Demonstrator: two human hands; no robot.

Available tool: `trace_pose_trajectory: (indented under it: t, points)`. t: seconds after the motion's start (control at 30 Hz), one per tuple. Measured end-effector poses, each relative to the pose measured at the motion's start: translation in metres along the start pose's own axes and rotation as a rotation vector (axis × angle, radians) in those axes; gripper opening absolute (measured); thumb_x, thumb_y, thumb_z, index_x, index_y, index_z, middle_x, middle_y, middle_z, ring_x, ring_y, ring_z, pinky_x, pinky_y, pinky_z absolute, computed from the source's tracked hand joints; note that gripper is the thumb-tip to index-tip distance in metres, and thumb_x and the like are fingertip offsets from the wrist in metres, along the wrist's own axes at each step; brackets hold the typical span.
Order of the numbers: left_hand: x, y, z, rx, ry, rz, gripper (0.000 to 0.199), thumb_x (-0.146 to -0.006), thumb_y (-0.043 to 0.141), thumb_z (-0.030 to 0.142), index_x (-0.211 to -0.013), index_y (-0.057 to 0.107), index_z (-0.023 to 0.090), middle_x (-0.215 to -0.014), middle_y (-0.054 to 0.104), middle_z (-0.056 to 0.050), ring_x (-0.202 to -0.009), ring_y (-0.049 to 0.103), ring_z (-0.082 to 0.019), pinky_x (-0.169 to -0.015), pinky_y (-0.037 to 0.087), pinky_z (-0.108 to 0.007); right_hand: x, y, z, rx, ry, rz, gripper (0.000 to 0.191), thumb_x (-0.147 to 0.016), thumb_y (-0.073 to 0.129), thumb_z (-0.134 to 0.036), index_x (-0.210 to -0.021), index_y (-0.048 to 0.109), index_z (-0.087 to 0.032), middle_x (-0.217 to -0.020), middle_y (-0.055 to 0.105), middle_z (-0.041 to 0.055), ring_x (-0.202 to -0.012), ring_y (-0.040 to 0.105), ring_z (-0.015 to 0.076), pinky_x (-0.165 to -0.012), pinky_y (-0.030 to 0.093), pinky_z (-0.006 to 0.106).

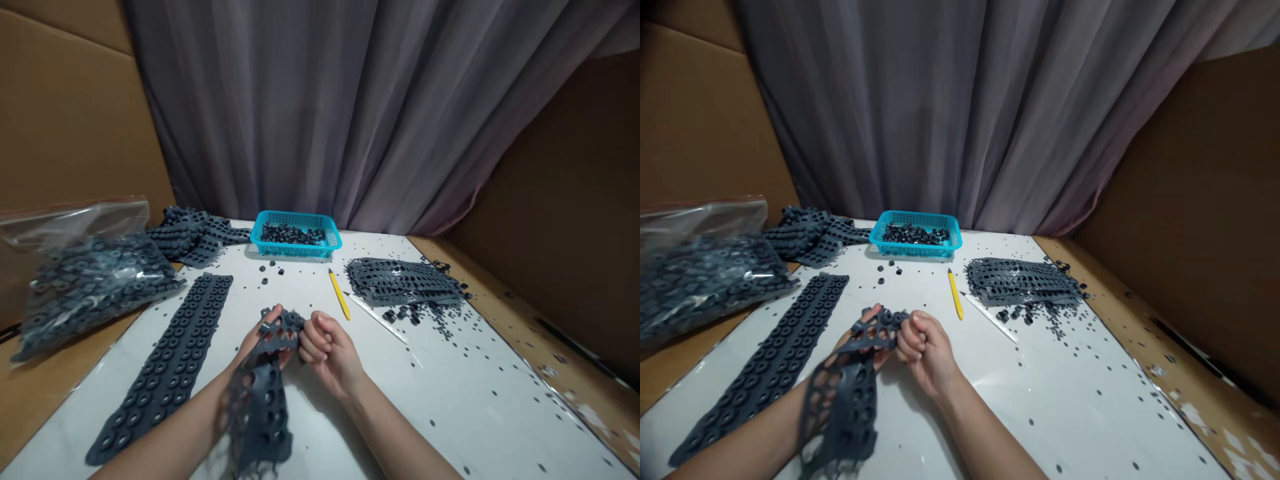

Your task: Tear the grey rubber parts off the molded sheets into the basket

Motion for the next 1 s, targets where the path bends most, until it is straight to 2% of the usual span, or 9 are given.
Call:
trace_pose_trajectory:
  t: [0.1, 0.2, 0.3, 0.37, 0.5, 0.63, 0.77, 0.9, 1.0]
  points:
    - [-0.002, -0.004, 0.000, 0.027, 0.010, 0.049, 0.052, -0.057, 0.074, 0.050, -0.042, 0.036, 0.018, -0.034, 0.036, 0.007, -0.033, 0.033, -0.005, -0.038, 0.032, -0.020, -0.002, 0.001, -0.008, -0.002, -0.031, -0.064, 0.042, -0.078, 0.057, -0.035, -0.051, 0.029, -0.019, -0.042, 0.025, -0.0092, -0.035, 0.017, 0.0045, -0.037, 0.018, 0.019]
    - [0.003, -0.013, 0.016, -0.177, 0.249, 0.180, 0.042, -0.067, 0.065, 0.052, -0.053, 0.048, 0.017, -0.045, 0.049, 0.004, -0.042, 0.045, -0.009, -0.044, 0.037, -0.021, -0.002, -0.007, -0.022, 0.225, -0.121, 0.008, 0.040, -0.080, 0.054, -0.042, -0.053, 0.035, -0.018, -0.047, 0.032, -0.0072, -0.039, 0.023, 0.0055, -0.041, 0.019, 0.021]
    - [0.021, -0.020, 0.043, -0.500, 0.600, 0.384, 0.033, -0.077, 0.056, 0.045, -0.059, 0.053, 0.018, -0.056, 0.057, 0.001, -0.059, 0.054, -0.015, -0.059, 0.044, -0.026, 0.007, -0.008, -0.046, 0.641, -0.308, 0.109, 0.037, -0.085, 0.049, -0.043, -0.058, 0.041, -0.018, -0.052, 0.038, -0.0044, -0.047, 0.033, 0.0083, -0.047, 0.025, 0.022]
    - [0.034, -0.015, 0.056, -0.689, 0.814, 0.457, 0.029, -0.079, 0.054, 0.038, -0.057, 0.053, 0.019, -0.057, 0.056, 0.001, -0.061, 0.054, -0.016, -0.062, 0.044, -0.026, 0.014, 0.003, -0.054, 0.984, -0.396, 0.100, 0.033, -0.087, 0.047, -0.040, -0.063, 0.043, -0.018, -0.057, 0.041, -0.0031, -0.053, 0.036, 0.0099, -0.052, 0.028, 0.023]
    - [0.043, 0.001, 0.061, -0.873, 0.991, 0.372, 0.026, -0.082, 0.050, 0.026, -0.057, 0.049, 0.019, -0.055, 0.051, 0.002, -0.053, 0.049, -0.013, -0.059, 0.041, -0.025, 0.016, 0.022, -0.035, 1.491, -0.349, -0.042, 0.027, -0.086, 0.049, -0.036, -0.067, 0.040, -0.019, -0.063, 0.042, -0.0027, -0.057, 0.037, 0.0107, -0.055, 0.027, 0.023]
    - [0.038, 0.007, 0.057, -0.888, 0.883, 0.249, 0.030, -0.084, 0.047, 0.026, -0.055, 0.044, 0.019, -0.053, 0.046, 0.003, -0.052, 0.046, -0.012, -0.054, 0.039, -0.022, 0.010, 0.019, -0.023, 1.624, -0.259, -0.096, 0.028, -0.088, 0.046, -0.039, -0.070, 0.039, -0.019, -0.065, 0.045, -0.0019, -0.057, 0.038, 0.0114, -0.054, 0.027, 0.023]
    - [0.026, 0.012, 0.048, -0.862, 0.673, 0.081, 0.031, -0.084, 0.048, 0.033, -0.057, 0.045, 0.018, -0.055, 0.044, 0.003, -0.055, 0.044, -0.011, -0.054, 0.038, -0.022, 0.011, 0.015, -0.020, 1.536, -0.142, -0.172, 0.020, -0.088, 0.045, -0.034, -0.076, 0.047, -0.018, -0.070, 0.051, -0.0002, -0.061, 0.042, 0.0117, -0.057, 0.029, 0.023]
    - [0.014, 0.011, 0.027, -0.660, 0.361, -0.080, 0.035, -0.078, 0.058, 0.040, -0.056, 0.043, 0.017, -0.054, 0.042, 0.004, -0.054, 0.042, -0.009, -0.053, 0.037, -0.021, 0.016, 0.019, -0.015, 1.208, -0.078, -0.251, 0.031, -0.089, 0.042, -0.031, -0.061, 0.043, -0.017, -0.056, 0.035, -0.0042, -0.053, 0.031, 0.0087, -0.053, 0.026, 0.023]
    - [0.010, 0.007, 0.009, -0.334, 0.173, -0.096, 0.035, -0.071, 0.066, 0.044, -0.060, 0.047, 0.016, -0.053, 0.047, 0.005, -0.052, 0.046, -0.009, -0.052, 0.040, -0.020, 0.015, 0.013, -0.005, 0.842, -0.025, -0.187, 0.041, -0.086, 0.046, -0.038, -0.053, 0.036, -0.017, -0.050, 0.027, -0.0056, -0.048, 0.025, 0.0073, -0.047, 0.021, 0.023]
Point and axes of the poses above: each hand's wrist, its own x-axis away from the middle knuckle, its own y-axis out of the palm, z = x × y, the point moved 8 cm from there along -x, towards the middle knuckle
